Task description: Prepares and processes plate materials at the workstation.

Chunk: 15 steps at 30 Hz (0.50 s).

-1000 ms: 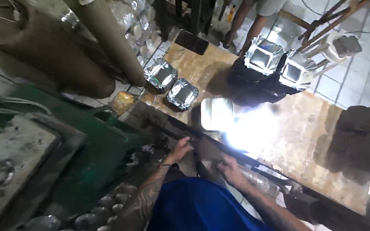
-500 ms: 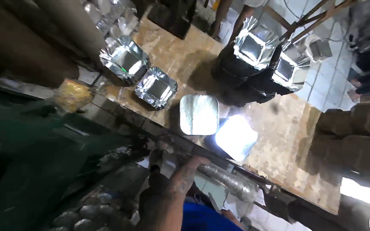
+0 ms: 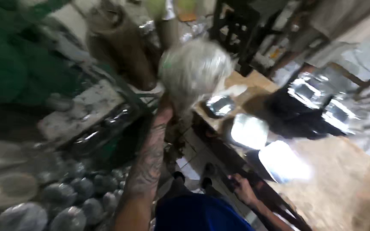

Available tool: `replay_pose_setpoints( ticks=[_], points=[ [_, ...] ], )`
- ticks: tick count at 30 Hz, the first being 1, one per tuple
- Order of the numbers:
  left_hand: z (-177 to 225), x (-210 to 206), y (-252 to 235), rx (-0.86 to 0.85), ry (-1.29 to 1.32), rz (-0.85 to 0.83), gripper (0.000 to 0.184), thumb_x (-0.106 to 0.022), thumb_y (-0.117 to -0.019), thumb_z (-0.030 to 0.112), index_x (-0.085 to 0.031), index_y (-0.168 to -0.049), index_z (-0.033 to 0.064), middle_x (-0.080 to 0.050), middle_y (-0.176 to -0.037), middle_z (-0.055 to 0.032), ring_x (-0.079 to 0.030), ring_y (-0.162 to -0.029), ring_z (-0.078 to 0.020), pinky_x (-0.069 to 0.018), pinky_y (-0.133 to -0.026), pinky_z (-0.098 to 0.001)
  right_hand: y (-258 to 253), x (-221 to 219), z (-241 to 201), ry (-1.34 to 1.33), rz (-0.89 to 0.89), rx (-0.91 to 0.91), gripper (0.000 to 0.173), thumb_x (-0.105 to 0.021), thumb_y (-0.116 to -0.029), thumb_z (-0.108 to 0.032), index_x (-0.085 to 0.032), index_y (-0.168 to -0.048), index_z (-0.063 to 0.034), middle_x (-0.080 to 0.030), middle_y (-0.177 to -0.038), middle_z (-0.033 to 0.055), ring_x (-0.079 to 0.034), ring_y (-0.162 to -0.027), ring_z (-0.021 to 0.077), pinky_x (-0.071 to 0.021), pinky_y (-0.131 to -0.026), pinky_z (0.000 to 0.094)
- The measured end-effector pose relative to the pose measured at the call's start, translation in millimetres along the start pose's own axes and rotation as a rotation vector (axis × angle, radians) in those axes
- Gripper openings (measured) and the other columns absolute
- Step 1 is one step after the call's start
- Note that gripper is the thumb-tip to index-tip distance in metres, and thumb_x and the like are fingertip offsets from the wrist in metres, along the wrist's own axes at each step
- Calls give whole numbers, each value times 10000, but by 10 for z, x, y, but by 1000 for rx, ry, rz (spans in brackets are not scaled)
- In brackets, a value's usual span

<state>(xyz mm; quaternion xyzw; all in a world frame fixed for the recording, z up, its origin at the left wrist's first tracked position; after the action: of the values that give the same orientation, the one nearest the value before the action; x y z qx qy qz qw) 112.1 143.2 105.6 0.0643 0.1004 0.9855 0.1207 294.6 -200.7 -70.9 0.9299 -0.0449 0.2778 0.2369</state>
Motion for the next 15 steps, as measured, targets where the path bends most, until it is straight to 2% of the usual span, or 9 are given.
replay_pose_setpoints(
  ticks=[1,2,4,6,8,10,11,13,15],
  points=[
    [-108,150,-92,-102,-12,-7,422,-300,-1113,101,-387,-1481,-86,-504,-1438,-232,-523,-1285,-201,-430,-1102,-340,-135,-15,-186,-4,32,63,263,-652,-896,9,-722,-1148,37,-711,-1138,209,-703,-1033,294,-572,-945,459],
    [-216,320,-140,-191,-115,-10,389,-372,-1097,115,-491,-1382,-121,-569,-1355,-260,-567,-1247,-255,-461,-1085,-397,-257,-41,-364,-12,64,127,252,-656,-878,20,-724,-1120,45,-718,-1108,205,-707,-1008,288,-580,-924,459],
    [-476,724,-103,-180,-512,-54,393,-531,-1068,288,-617,-1301,-16,-646,-1266,-222,-627,-1193,-307,-509,-1035,-498,-493,-96,-738,-20,97,228,226,-649,-868,27,-727,-1080,45,-725,-1048,179,-706,-959,259,-587,-889,441],
    [-811,1316,-188,16,-824,-57,608,-629,-997,436,-532,-1432,22,-586,-1378,-255,-556,-1298,-416,-414,-1102,-641,-728,-143,-1156,-8,115,319,222,-635,-862,59,-720,-1068,63,-727,-1030,189,-707,-954,272,-584,-886,446],
    [-1009,1922,-360,236,-994,-86,718,-606,-1001,480,-411,-1541,49,-502,-1505,-232,-448,-1415,-425,-266,-1184,-669,-946,-201,-1598,24,130,434,220,-628,-848,74,-712,-1051,70,-724,-1019,190,-707,-948,274,-585,-879,434],
    [-1230,2341,-384,121,-996,-64,549,-548,-1047,432,-571,-1399,11,-624,-1323,-259,-579,-1261,-436,-377,-1089,-686,-1150,-319,-2036,79,125,612,210,-618,-854,48,-730,-1031,50,-734,-1022,176,-706,-970,281,-576,-909,438],
    [-1182,2460,-249,48,-941,-96,477,-494,-1078,405,-663,-1222,-17,-681,-1112,-261,-659,-1069,-427,-480,-957,-670,-1245,-381,-2273,146,122,736,204,-611,-864,16,-745,-1017,23,-742,-1014,158,-708,-969,285,-578,-904,443],
    [-987,2679,158,-69,-854,-252,480,-457,-1091,400,-683,-910,18,-629,-749,-148,-640,-712,-300,-543,-692,-551,-1414,-551,-2768,343,99,968,172,-606,-918,-37,-756,-997,-5,-745,-1002,163,-719,-957,334,-599,-841,483],
    [-913,2900,425,10,-863,-486,476,-441,-1097,396,-681,-891,41,-604,-731,-101,-602,-689,-240,-518,-681,-492,-1579,-798,-3160,524,35,1156,172,-611,-937,-34,-760,-1021,-23,-753,-1039,172,-731,-998,365,-607,-838,523]
  ],
)
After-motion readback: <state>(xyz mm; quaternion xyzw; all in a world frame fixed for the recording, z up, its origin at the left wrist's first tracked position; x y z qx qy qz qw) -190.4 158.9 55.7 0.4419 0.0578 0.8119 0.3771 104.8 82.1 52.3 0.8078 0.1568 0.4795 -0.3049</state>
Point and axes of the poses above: each hand's wrist, its own y-axis away from the middle knuckle, its own x-axis out of the back of the hand, z = x × y, the point moved 4 cm from there along -y, towards the middle knuckle
